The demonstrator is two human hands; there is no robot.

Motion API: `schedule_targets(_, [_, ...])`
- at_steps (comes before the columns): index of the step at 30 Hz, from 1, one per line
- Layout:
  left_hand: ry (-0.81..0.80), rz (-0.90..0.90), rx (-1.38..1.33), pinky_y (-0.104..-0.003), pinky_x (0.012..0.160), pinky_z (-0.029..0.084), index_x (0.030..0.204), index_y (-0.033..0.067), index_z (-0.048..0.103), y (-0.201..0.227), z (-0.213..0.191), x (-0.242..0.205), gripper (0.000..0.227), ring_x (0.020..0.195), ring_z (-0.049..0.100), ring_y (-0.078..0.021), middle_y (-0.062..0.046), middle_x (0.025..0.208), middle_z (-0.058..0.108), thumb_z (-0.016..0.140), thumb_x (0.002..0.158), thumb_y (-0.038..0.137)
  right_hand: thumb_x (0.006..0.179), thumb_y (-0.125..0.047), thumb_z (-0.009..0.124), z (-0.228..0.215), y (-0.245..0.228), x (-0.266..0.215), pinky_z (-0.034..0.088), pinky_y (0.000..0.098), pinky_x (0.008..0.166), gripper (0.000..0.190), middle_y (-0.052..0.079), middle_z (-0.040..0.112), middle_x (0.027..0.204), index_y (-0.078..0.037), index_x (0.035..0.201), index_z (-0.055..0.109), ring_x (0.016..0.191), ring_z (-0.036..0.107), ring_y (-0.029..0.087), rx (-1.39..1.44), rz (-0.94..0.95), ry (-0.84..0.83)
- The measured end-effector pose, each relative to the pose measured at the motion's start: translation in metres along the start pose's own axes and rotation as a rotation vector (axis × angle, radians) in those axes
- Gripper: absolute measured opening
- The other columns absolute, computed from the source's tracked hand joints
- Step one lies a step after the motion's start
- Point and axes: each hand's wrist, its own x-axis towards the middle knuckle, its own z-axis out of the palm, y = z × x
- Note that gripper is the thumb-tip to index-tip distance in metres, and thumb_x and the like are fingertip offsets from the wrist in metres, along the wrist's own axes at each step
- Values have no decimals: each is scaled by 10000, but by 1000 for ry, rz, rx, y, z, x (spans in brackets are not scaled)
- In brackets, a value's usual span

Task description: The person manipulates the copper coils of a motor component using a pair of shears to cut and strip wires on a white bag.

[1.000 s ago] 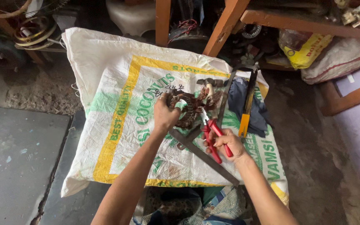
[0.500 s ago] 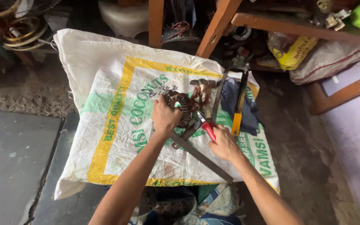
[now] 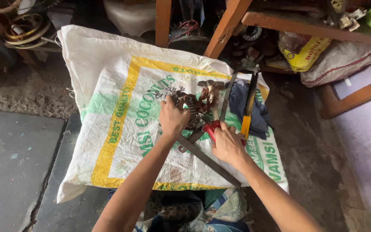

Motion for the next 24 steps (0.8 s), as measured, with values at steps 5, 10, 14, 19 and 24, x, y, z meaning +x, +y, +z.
schedule_targets(5, [5, -11, -13, -476, 794, 590, 1278, -84, 436, 4, -6, -5, 609, 905, 656, -375, -253, 1105, 535, 660, 734, 73, 763, -55, 647, -19, -14, -6, 570, 469, 800, 282, 190, 540, 1170, 17, 1036, 648, 956, 631, 337, 64, 147, -172])
schedule_targets(10, [-15, -19, -16, -456, 786, 618, 1312, -97, 425, 6, -6, -1, 635, 893, 662, -381, -267, 1140, 525, 632, 729, 47, 746, -64, 664, -26, -14, -3, 569, 488, 814, 350, 205, 494, 1216, 41, 1073, 598, 1016, 561, 365, 39, 126, -130])
schedule_targets(14, [33, 24, -8, -473, 829, 592, 1289, -108, 439, 3, -3, -2, 627, 917, 662, -404, -279, 1126, 536, 655, 725, 63, 741, -73, 677, -18, -10, -2, 547, 519, 857, 336, 213, 488, 1240, 41, 1051, 616, 1060, 542, 391, 36, 90, -73])
schedule_targets(19, [8, -12, -33, -482, 843, 582, 1280, -79, 447, 6, -8, -6, 608, 953, 667, -407, -264, 1124, 545, 655, 732, 86, 750, -30, 639, -18, -16, -3, 549, 562, 882, 317, 222, 464, 1282, 42, 1058, 627, 1070, 578, 397, 63, 138, -119])
schedule_targets(24, [54, 14, -40, -487, 887, 552, 1273, -58, 463, 3, -7, -7, 617, 985, 654, -412, -260, 1116, 567, 697, 735, 132, 796, -99, 665, -23, -20, -4, 446, 689, 994, 336, 212, 484, 1248, 25, 1103, 613, 1128, 528, 418, 13, 115, -95])
